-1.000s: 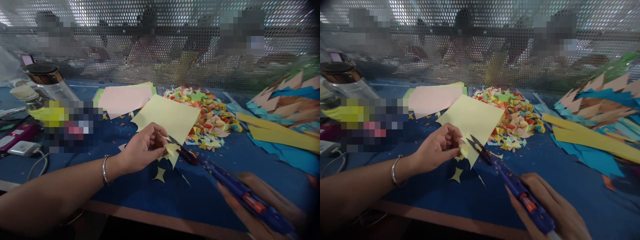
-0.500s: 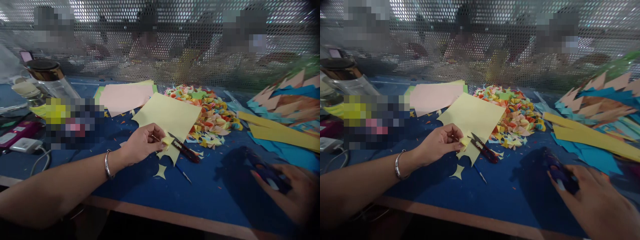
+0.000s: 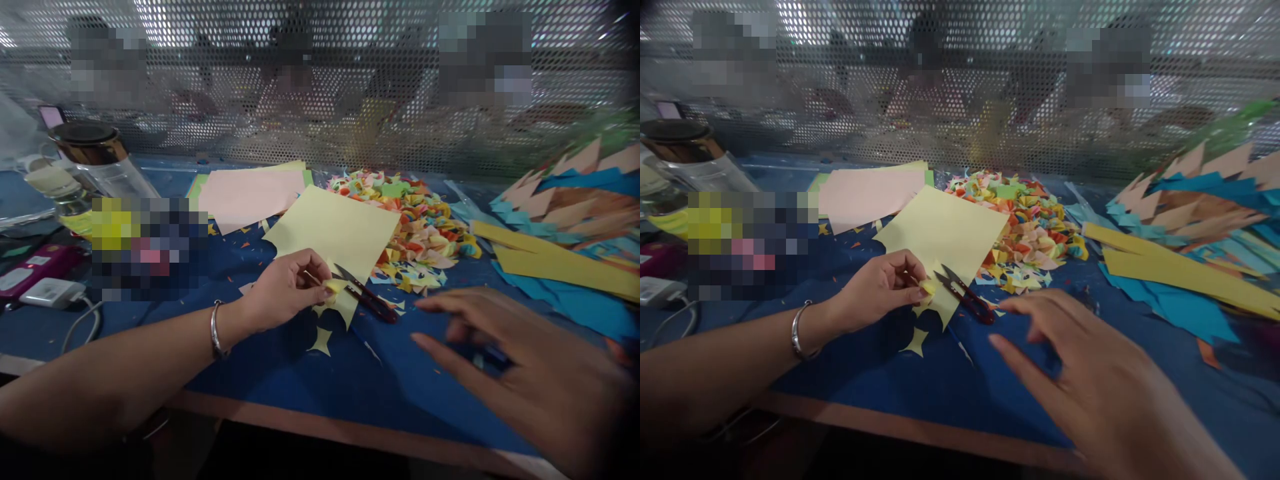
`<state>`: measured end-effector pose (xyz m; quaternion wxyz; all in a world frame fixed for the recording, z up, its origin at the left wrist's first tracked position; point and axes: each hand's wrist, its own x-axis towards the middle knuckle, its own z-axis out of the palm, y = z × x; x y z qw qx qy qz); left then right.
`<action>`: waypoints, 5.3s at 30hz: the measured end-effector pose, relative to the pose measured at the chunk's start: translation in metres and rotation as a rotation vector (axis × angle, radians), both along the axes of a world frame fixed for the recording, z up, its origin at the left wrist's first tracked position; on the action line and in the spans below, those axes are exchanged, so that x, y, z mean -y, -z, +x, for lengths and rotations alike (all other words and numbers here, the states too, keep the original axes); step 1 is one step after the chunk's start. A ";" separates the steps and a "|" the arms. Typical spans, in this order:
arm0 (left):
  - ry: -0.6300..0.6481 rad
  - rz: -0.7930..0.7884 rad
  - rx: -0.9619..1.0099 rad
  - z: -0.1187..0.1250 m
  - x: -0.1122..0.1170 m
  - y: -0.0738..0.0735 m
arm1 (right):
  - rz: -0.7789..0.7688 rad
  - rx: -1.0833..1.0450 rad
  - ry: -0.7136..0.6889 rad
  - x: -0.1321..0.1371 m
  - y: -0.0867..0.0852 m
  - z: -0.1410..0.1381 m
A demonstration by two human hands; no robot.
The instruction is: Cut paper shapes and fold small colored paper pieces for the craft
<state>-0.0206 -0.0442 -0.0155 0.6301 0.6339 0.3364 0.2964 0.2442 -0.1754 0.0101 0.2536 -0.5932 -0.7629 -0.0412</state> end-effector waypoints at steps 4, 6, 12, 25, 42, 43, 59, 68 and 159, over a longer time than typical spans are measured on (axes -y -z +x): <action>0.014 0.038 -0.036 0.000 0.001 0.000 | -0.020 0.004 -0.192 -0.039 -0.010 -0.043; 0.015 0.051 -0.042 0.000 0.002 -0.001 | -0.051 -0.010 -0.231 -0.052 -0.010 -0.053; 0.026 0.085 -0.044 0.001 0.004 -0.005 | -0.040 -0.080 -0.293 -0.061 0.000 -0.061; 0.120 -0.019 0.139 -0.001 0.001 -0.007 | -0.062 -0.221 -0.194 -0.064 0.009 -0.057; 0.040 0.135 0.093 0.003 -0.001 -0.003 | -0.191 -0.405 -0.191 -0.065 0.012 -0.055; 0.044 0.138 0.092 0.003 -0.001 -0.003 | -0.186 -0.407 -0.192 -0.065 0.013 -0.055; 0.038 0.179 0.094 0.006 0.001 -0.003 | -0.138 -0.421 -0.175 -0.068 0.020 -0.052; 0.052 0.113 0.068 0.002 -0.002 -0.006 | -0.152 -0.439 -0.178 -0.069 0.020 -0.052; 0.026 -0.067 0.222 0.000 -0.002 -0.016 | -0.012 -0.349 -0.219 -0.063 0.011 -0.059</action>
